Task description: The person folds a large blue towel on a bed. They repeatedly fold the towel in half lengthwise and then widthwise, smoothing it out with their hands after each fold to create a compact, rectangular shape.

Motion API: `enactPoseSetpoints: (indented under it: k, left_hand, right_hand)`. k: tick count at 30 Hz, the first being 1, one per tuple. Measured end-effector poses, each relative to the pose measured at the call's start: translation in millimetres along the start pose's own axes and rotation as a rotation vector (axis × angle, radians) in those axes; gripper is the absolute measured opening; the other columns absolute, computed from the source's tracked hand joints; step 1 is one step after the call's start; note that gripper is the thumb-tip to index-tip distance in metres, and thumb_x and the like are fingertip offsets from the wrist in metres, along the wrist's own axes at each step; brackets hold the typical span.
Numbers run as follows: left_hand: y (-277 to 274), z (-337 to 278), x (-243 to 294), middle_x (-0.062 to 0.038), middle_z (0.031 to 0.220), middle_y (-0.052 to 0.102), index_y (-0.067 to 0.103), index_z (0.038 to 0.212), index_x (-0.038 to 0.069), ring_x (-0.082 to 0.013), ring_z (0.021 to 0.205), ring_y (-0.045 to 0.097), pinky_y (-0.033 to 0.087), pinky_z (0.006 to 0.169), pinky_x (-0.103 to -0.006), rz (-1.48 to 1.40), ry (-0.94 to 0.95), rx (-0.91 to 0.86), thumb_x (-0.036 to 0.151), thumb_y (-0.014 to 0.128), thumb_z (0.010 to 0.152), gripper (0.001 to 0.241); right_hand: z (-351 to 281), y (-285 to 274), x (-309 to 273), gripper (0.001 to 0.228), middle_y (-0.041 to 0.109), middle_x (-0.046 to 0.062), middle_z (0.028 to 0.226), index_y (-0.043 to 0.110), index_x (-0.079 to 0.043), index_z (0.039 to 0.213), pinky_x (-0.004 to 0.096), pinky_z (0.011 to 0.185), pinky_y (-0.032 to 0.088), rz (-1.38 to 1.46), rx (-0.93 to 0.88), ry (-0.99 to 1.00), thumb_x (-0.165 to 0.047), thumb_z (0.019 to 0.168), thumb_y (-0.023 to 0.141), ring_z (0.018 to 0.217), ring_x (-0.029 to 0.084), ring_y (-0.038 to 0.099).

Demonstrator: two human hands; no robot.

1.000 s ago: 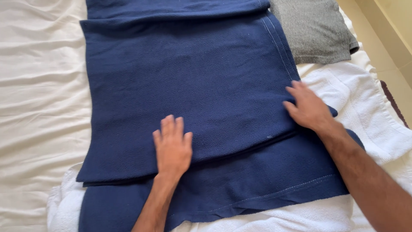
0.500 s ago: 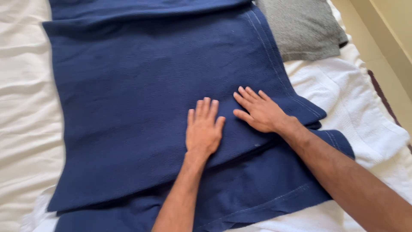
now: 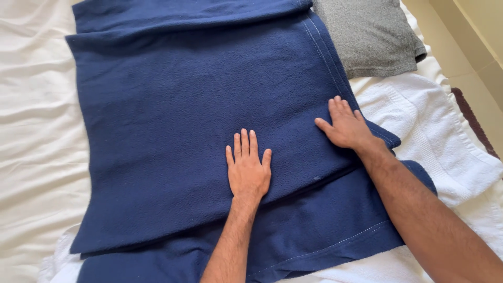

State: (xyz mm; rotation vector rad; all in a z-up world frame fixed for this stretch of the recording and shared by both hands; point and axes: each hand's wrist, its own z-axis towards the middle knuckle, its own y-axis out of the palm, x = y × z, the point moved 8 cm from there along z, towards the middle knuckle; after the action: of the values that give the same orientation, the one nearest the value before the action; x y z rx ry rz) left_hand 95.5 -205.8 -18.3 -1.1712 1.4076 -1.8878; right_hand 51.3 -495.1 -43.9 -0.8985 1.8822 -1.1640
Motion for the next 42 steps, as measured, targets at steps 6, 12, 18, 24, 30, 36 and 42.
enactPoseSetpoints:
  k: [6, 12, 18, 24, 30, 36, 42]
  left_hand:
    - [-10.4, -19.8, 0.9, -0.017, 0.164, 0.032, 0.035, 0.156, 0.004, -0.0318, 0.153, 0.025, 0.018, 0.123, -0.0532, 0.008, 0.049, 0.031, 0.048, 0.043, 0.104, 0.069]
    - [-13.4, -34.7, -2.8, -0.017, 0.163, 0.034, 0.036, 0.155, 0.003, -0.0323, 0.152, 0.026, 0.018, 0.122, -0.0528, -0.009, 0.065, 0.049, 0.047, 0.045, 0.103, 0.069]
    - [-22.0, -48.0, -1.4, -0.018, 0.164, 0.033, 0.035, 0.156, 0.002, -0.0318, 0.153, 0.026, 0.018, 0.123, -0.0515, -0.032, 0.077, 0.073, 0.046, 0.046, 0.103, 0.070]
    - [-21.4, -71.3, -5.9, -0.019, 0.163, 0.032, 0.035, 0.155, 0.000, -0.0329, 0.153, 0.024, 0.016, 0.124, -0.0514, -0.042, 0.103, 0.108, 0.045, 0.047, 0.102, 0.070]
    - [-29.0, -58.1, 3.6, -0.020, 0.163, 0.031, 0.036, 0.154, 0.001, -0.0333, 0.153, 0.023, 0.014, 0.122, -0.0550, -0.080, 0.018, 0.010, 0.043, 0.050, 0.100, 0.070]
    - [-4.6, -10.2, 33.2, -0.020, 0.164, 0.034, 0.041, 0.155, 0.008, -0.0342, 0.153, 0.026, 0.016, 0.123, -0.0575, -0.135, 0.117, 0.020, 0.040, 0.050, 0.101, 0.064]
    - [13.9, 25.3, 38.7, -0.012, 0.165, 0.032, 0.038, 0.156, 0.013, -0.0271, 0.154, 0.025, 0.013, 0.122, -0.0594, -0.047, 0.213, -0.159, 0.044, 0.044, 0.102, 0.062]
  right_hand:
    - [-1.9, -1.2, 21.0, 0.090, 0.007, 0.012, 0.173, 0.013, -0.009, 0.164, 0.057, 0.125, 0.013, 0.117, -0.010, 0.166, -0.064, 0.097, 0.040, 0.160, 0.027, 0.005]
    - [-25.5, 0.2, 31.4, 0.098, 0.007, 0.013, 0.173, 0.013, -0.008, 0.165, 0.056, 0.126, 0.012, 0.002, -0.017, 0.275, -0.070, 0.095, 0.041, 0.159, 0.033, 0.006]
    - [-59.9, -16.3, 11.8, 0.102, 0.006, 0.013, 0.173, 0.011, -0.005, 0.164, 0.059, 0.126, 0.006, -0.120, 0.020, 0.299, -0.077, 0.094, 0.030, 0.159, 0.032, 0.006]
    - [-69.5, -24.7, 18.4, 0.109, 0.005, 0.032, 0.166, 0.015, 0.005, 0.159, 0.070, 0.115, -0.001, -0.211, 0.045, 0.491, -0.082, 0.096, 0.034, 0.154, 0.045, -0.004]
    - [-79.4, -45.8, -68.0, 0.077, 0.029, 0.024, 0.167, 0.037, 0.000, 0.154, 0.051, 0.127, 0.022, -0.107, 0.355, -0.226, -0.055, 0.101, 0.048, 0.158, 0.035, 0.021]
    - [-78.0, -9.4, -114.1, 0.069, 0.029, 0.018, 0.166, 0.036, -0.006, 0.156, 0.049, 0.123, 0.019, -0.129, 0.155, -0.574, -0.044, 0.101, 0.050, 0.155, 0.032, 0.021]
    - [-53.0, 9.7, -81.5, 0.083, 0.024, 0.021, 0.165, 0.028, -0.001, 0.158, 0.049, 0.123, 0.019, -0.165, 0.119, -0.457, -0.056, 0.100, 0.047, 0.154, 0.035, 0.020]
